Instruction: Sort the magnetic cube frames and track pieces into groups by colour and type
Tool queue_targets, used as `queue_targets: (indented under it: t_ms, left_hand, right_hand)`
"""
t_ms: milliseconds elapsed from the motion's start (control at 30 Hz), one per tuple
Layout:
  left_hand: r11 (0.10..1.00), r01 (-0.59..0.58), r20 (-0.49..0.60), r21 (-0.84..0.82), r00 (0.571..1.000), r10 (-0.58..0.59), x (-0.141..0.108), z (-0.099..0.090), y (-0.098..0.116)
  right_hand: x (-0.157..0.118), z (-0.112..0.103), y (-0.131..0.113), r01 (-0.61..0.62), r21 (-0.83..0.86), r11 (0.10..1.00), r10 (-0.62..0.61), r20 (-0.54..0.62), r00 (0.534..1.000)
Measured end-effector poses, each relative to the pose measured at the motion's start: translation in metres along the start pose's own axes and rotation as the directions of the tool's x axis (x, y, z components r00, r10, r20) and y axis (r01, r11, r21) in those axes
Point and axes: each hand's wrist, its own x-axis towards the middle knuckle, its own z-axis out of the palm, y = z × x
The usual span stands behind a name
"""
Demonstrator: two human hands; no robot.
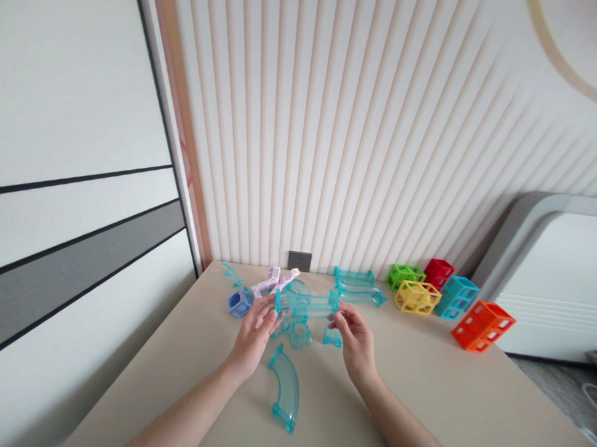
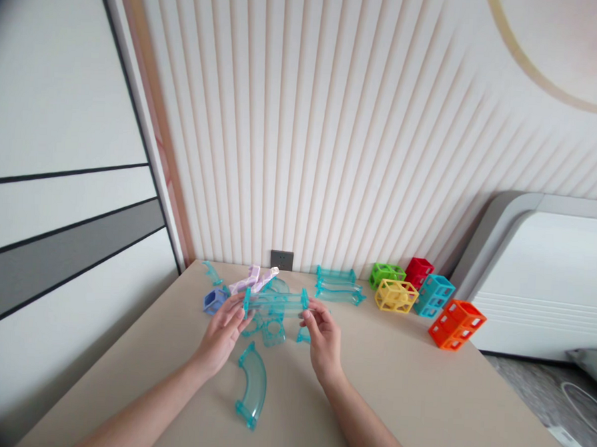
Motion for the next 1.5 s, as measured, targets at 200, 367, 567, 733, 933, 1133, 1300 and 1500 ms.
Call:
queue_targets:
  t_ms: [200, 367, 567, 733, 933, 1133, 1300, 1500]
  left_hand:
    - [1.0, -0.024, 0.034, 0.007, 0.999, 0.024, 0.001, -0.001, -0.001]
    - [0.998, -0.052, 0.05, 0.046, 0.998, 0.05, 0.002, -0.001, 0.0]
    - [0.991, -0.078, 0.053, 0.104, 0.996, 0.073, 0.002, -0.003, -0.002]
    - [0.986, -0.094, 0.056, 0.137, 0.995, 0.087, 0.003, -0.004, -0.004]
    - [0.974, -0.107, 0.011, 0.198, 0.994, 0.107, 0.01, 0.015, 0.004]
    - [0.935, -0.169, 0.053, 0.313, 0.986, 0.16, 0.038, 0.061, 0.013]
    - [0.907, -0.193, 0.121, 0.375, 0.98, 0.159, 0.085, 0.092, -0.01]
    - [0.859, -0.202, 0.134, 0.47, 0.979, 0.156, 0.143, 0.113, -0.048]
  right_hand:
    - [0.0, 0.001, -0.002, -0.01, 0.004, 1.0, 0.01, -0.002, 1.0]
    - [0.002, 0.001, -0.003, -0.01, -0.007, 1.0, 0.009, -0.008, 1.0]
    - [0.004, -0.001, -0.008, -0.009, -0.03, 1.0, 0.009, -0.003, 1.0]
    - [0.008, -0.003, -0.014, -0.001, -0.066, 0.998, 0.001, 0.004, 1.0]
    - [0.02, -0.012, -0.018, 0.033, -0.081, 0.996, -0.038, -0.061, 0.997]
    - [0.051, -0.034, -0.019, 0.061, -0.106, 0.993, -0.077, -0.156, 0.985]
    - [0.095, -0.055, -0.015, 0.051, -0.154, 0.987, -0.086, -0.227, 0.97]
    - [0.14, -0.081, -0.004, 0.006, -0.289, 0.957, -0.091, -0.284, 0.954]
